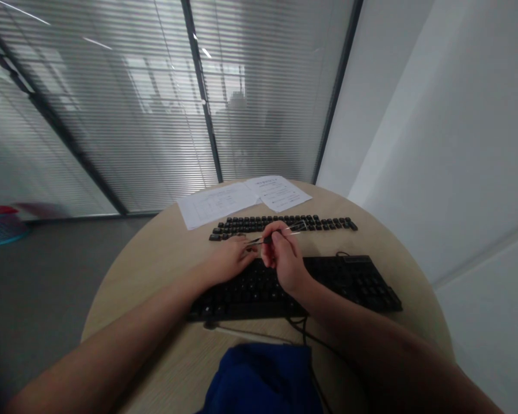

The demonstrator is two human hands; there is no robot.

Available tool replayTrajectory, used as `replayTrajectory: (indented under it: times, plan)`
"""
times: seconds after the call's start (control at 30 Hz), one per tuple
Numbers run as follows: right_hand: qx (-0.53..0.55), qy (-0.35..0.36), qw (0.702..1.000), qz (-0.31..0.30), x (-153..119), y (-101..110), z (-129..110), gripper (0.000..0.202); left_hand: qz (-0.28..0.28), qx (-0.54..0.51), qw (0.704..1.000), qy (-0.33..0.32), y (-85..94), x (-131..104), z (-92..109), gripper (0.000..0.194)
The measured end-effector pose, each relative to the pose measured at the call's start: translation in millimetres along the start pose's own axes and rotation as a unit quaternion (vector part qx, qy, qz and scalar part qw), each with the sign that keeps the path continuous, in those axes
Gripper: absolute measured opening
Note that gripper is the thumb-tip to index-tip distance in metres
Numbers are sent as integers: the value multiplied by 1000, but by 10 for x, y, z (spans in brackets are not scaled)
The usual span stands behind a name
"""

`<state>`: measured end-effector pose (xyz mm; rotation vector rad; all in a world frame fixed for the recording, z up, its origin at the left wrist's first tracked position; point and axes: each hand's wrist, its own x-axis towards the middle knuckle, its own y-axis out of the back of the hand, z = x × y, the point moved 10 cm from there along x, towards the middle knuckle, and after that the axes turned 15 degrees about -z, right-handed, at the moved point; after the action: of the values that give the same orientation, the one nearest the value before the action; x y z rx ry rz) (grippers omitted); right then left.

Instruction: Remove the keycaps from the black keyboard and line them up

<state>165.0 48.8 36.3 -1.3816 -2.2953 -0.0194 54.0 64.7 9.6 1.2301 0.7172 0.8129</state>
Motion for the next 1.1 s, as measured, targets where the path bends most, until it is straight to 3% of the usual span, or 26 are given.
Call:
replayTrajectory:
  times: [0.1, 0.3, 0.57, 0.73, 1.1]
  plan:
    - [29, -20, 998, -53, 66, -62, -52, 37, -27, -9, 999, -25, -64, 15, 60, 25]
    - [9, -77, 990, -117, 129, -87, 151, 41, -53, -9, 998, -14, -75, 7, 41, 31]
    - [-94, -141, 964, -204, -4, -321, 335, 28, -83, -54, 994, -53, -99, 12, -10, 25]
    - [-121, -179, 955, -205, -79, -361, 469, 29, -86, -49, 993, -63, -109, 16, -47, 24]
    - [-133, -153, 954, -219, -138, -392, 540, 41, -84, -58, 993, -56, -156, 40, -145, 27]
